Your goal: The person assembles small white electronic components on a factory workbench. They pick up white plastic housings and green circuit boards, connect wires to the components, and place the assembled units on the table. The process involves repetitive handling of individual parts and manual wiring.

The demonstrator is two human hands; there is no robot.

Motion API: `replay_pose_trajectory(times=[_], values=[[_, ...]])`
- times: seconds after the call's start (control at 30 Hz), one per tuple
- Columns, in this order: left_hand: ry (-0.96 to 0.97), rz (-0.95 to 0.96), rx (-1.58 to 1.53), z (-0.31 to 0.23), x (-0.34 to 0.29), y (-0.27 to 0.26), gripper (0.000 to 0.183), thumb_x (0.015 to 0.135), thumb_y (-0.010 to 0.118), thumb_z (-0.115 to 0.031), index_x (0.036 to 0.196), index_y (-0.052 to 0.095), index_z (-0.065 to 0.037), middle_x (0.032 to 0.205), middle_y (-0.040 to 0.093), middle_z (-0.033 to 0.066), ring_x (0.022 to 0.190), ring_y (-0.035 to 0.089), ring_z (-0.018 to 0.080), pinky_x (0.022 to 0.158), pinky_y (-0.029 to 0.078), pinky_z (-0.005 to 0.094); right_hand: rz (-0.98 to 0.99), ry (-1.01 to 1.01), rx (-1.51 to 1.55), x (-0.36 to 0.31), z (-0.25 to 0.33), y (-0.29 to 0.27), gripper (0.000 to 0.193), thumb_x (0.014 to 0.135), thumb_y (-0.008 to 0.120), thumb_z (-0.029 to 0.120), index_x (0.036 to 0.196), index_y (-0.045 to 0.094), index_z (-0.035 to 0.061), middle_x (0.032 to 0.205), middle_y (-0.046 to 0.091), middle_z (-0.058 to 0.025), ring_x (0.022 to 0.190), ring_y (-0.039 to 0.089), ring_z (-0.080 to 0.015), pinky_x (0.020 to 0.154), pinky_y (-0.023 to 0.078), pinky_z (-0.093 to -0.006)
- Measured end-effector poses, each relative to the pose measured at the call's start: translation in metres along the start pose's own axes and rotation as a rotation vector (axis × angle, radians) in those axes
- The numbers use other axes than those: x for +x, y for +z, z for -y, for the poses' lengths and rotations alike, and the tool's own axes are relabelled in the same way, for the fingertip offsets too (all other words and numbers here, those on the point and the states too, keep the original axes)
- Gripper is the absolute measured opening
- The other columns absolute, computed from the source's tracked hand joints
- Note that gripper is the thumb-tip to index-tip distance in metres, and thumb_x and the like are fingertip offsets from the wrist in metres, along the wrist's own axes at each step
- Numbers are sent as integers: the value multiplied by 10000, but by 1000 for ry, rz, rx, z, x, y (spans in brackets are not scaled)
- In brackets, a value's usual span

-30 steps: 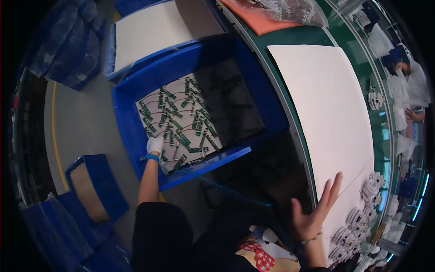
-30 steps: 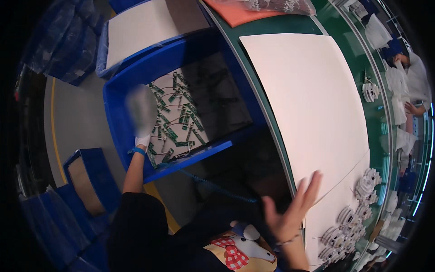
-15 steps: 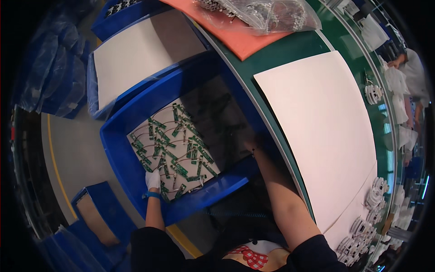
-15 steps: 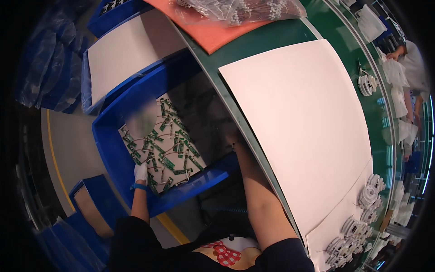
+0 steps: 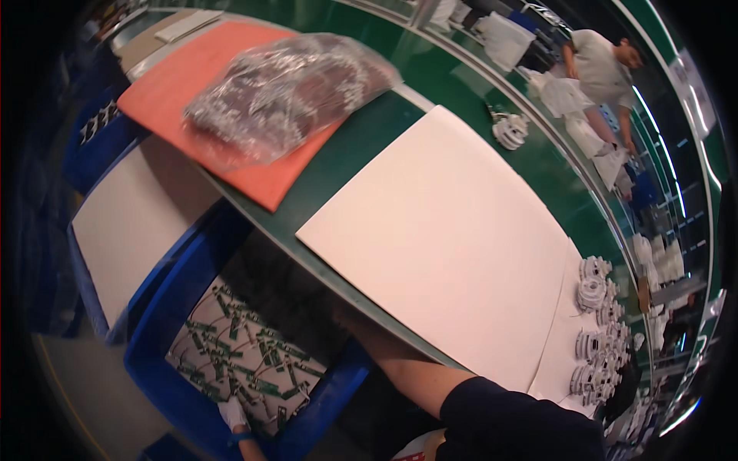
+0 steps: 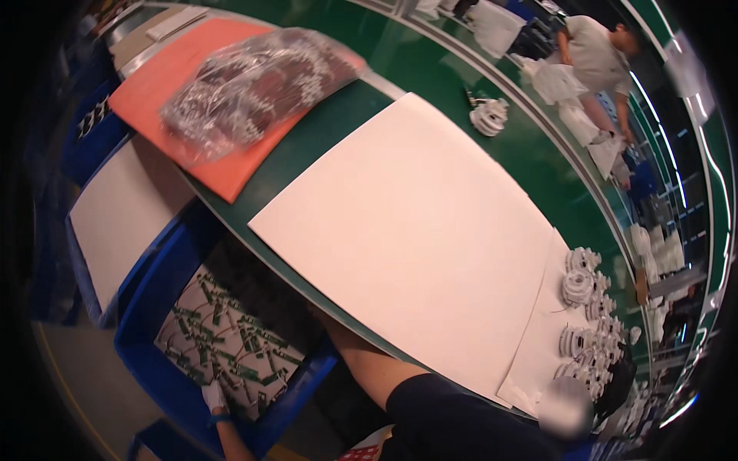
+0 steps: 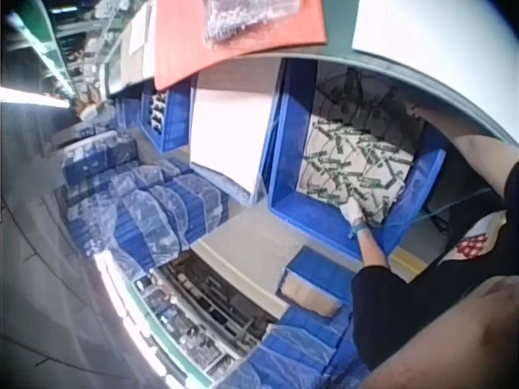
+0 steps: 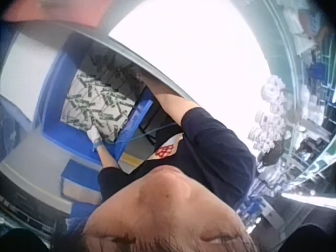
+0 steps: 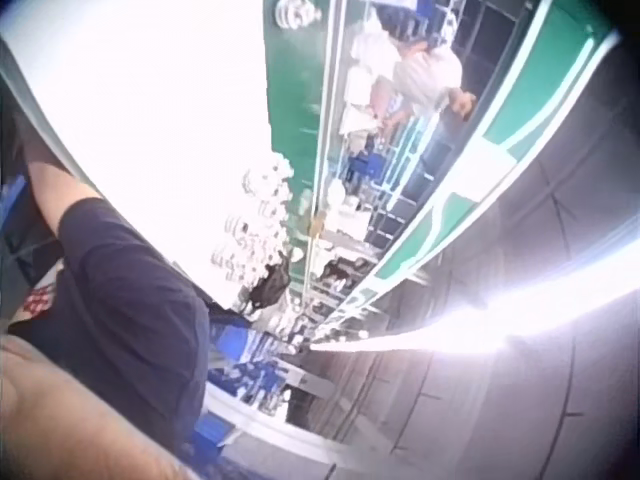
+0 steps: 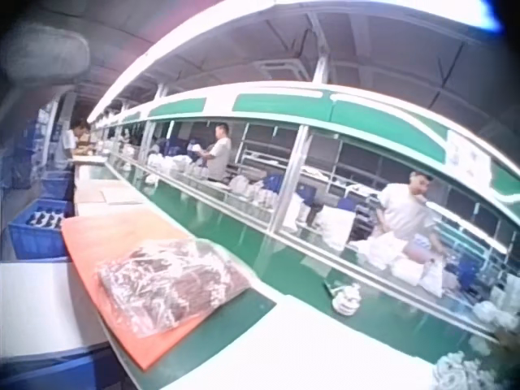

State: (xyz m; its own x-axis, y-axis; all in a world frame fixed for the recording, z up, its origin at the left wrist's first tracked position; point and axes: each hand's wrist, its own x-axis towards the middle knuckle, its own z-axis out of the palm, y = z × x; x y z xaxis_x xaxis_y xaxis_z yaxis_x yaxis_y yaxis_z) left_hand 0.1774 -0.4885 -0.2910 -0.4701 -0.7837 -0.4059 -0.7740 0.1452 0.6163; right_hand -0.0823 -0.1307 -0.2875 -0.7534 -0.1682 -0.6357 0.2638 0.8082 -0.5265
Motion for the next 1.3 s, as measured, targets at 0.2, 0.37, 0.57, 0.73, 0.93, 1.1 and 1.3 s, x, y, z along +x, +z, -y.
replay_pose_trajectory(times=[0.2, 0.37, 0.57, 0.73, 0.93, 1.1, 1.3], values=[[62, 79, 181, -8, 15, -7, 376, 800, 525, -117, 1128, 492, 64, 1136, 543, 178, 939, 538, 315, 780, 419, 356, 32, 37, 67, 6, -3, -3, 249, 692, 650, 129, 920, 603, 40, 893, 602, -163, 823, 573, -299, 689, 458, -398], [-47, 59, 359, -92, -42, -9, 517, 744, 544, -161, 1184, 425, 82, 1126, 529, 238, 1040, 503, 359, 856, 407, 390, 67, 49, 115, 16, -7, 5, 236, 695, 663, 136, 907, 605, 50, 870, 605, -155, 793, 581, -284, 658, 463, -394], [21, -184, 706, -142, -61, -22, 668, 715, 564, -191, 1267, 308, 85, 1255, 394, 226, 1123, 447, 361, 902, 413, 402, 196, 263, 435, 32, -38, -3, 221, 699, 679, 143, 891, 609, 61, 843, 609, -144, 756, 590, -267, 621, 468, -388], [87, -222, 695, -149, -68, -27, 708, 703, 588, -215, 1274, 296, 86, 1277, 384, 212, 1151, 426, 357, 884, 424, 392, 295, 388, 482, 47, -28, -10, 259, 718, 667, 191, 925, 598, 52, 893, 593, -162, 804, 578, -271, 662, 456, -394], [182, -240, 660, -150, -70, -21, 697, 695, 584, -220, 1262, 321, 88, 1289, 376, 241, 1144, 432, 362, 899, 415, 405, 320, 340, 13, -17, 64, -72, 422, 770, 606, 322, 1049, 563, 8, 1083, 539, -230, 1001, 528, -309, 844, 412, -420], [247, -245, 645, -161, -77, -25, 688, 685, 568, -200, 1258, 322, 91, 1279, 383, 250, 1104, 463, 372, 880, 430, 408, 53, -119, -443, 19, 13, -46, 491, 752, 600, 317, 1105, 545, -19, 1026, 578, -237, 984, 562, -347, 866, 438, -436], [391, -296, 683, -163, -70, -26, 672, 709, 540, -189, 1270, 312, 102, 1214, 447, 255, 1030, 505, 369, 836, 449, 408, -328, -275, 34, 74, -96, 20, 495, 777, 587, 161, 1229, 441, 24, 1087, 556, -185, 1016, 534, -297, 866, 428, -397]])
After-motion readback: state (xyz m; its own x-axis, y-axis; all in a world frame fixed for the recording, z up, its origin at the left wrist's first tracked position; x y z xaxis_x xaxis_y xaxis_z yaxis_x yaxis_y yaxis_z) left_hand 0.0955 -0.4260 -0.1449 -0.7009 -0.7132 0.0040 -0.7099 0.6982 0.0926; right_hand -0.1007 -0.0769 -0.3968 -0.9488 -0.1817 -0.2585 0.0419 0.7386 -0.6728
